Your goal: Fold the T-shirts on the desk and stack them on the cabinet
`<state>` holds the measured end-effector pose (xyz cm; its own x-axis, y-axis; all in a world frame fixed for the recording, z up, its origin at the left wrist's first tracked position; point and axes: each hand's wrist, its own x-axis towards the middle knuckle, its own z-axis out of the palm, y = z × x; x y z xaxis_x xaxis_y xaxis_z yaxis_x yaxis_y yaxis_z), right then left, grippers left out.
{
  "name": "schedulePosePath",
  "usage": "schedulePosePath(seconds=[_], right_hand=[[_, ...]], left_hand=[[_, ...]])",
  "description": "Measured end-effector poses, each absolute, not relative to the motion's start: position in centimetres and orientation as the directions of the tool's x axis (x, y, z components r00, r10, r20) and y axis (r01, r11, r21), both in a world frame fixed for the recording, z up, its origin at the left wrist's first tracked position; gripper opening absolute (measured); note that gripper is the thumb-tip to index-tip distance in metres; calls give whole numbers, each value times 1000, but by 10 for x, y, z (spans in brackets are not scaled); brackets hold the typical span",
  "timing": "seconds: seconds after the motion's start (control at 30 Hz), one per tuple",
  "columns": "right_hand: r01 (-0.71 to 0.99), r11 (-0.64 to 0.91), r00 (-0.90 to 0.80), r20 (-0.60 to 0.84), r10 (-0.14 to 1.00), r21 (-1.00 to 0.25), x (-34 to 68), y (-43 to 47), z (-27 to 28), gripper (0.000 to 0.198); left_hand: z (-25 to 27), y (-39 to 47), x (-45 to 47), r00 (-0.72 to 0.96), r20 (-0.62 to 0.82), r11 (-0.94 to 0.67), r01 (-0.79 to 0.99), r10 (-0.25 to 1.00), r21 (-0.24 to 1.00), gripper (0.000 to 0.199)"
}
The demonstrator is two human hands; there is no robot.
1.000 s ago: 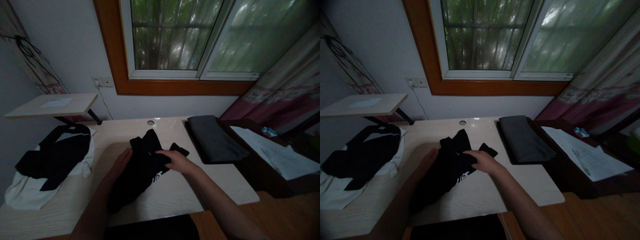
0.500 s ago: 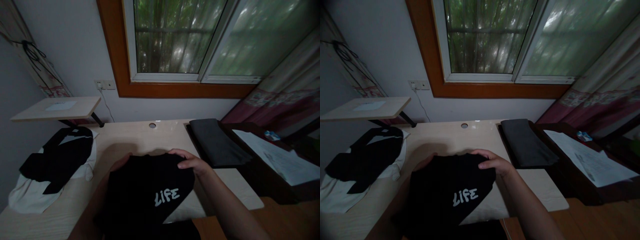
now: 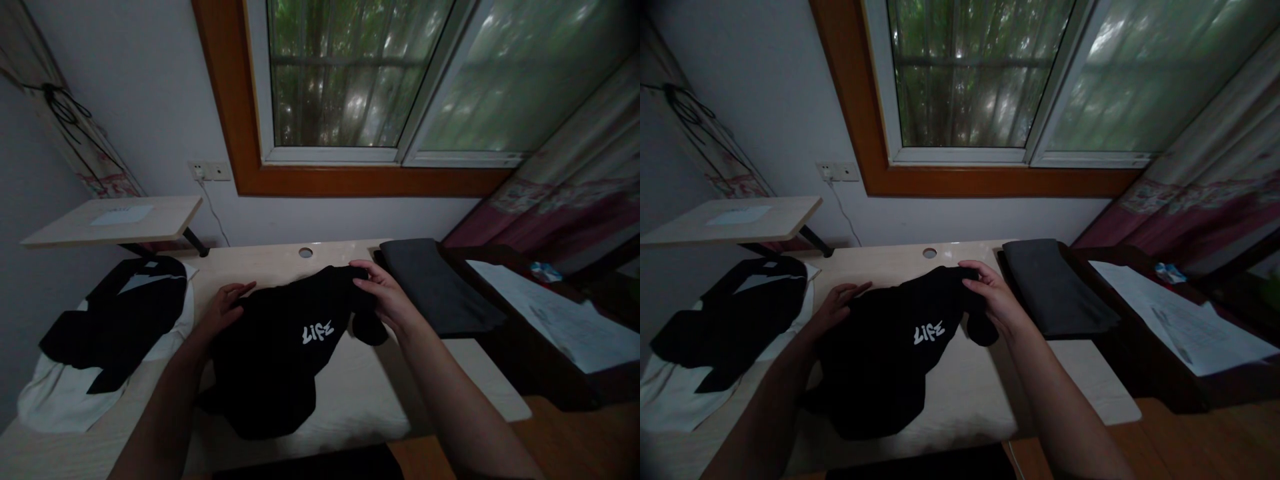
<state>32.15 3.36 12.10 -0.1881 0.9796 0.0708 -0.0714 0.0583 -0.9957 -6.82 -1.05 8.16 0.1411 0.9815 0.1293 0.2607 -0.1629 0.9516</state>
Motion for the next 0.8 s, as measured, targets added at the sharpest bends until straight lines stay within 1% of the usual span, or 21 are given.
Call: schedulePosePath(seconds=[0.03,0.07,0.17,0.23,0.3,0.37,0.4,0.47,0.53,0.6,0.63,0.7,0.73,0.8], right_hand=[[-73,55,-184,67,981,-996,322,34,121,46],[-62,49,-186,60,981,-997,323,35,123,46],[23,26,-242,20,970,-999,328,33,134,47],[80,-2,-347,-30,937,-997,335,30,146,47],[116,-41,-479,-92,873,-992,341,28,160,46],[121,-57,-549,-114,828,-991,345,29,172,46],[109,-44,-545,-97,833,-993,346,32,178,46],[76,42,-459,2,888,-996,343,40,187,47],[97,196,-323,155,934,-976,337,53,194,49],[191,355,-234,309,922,-915,330,66,197,51],[252,421,-222,371,902,-872,327,72,197,53],[375,516,-250,452,857,-771,323,79,193,56],[424,547,-280,470,837,-722,321,81,189,56],[477,591,-364,465,807,-651,318,80,176,50]], left_hand=[[82,-15,-73,180,118,-168,297,977,940,72],[82,-20,-78,218,92,-171,373,972,912,77],[88,-35,-91,307,-45,-144,566,951,812,85],[99,-41,-98,342,-156,-102,628,927,771,80],[115,-44,-105,375,-264,-58,662,889,747,73],[133,-44,-113,411,-322,-30,654,853,756,66],[140,-41,-117,401,-301,-26,635,865,772,66],[152,-33,-122,288,-205,1,578,935,816,68],[157,-18,-122,87,-62,10,509,994,861,68],[159,-1,-117,-98,92,-36,471,991,881,65],[158,7,-113,-175,186,-79,488,967,869,65],[153,21,-103,-245,361,-164,577,900,800,64],[149,25,-97,-233,438,-208,630,868,748,60],[137,28,-82,-118,528,-294,720,841,629,46]])
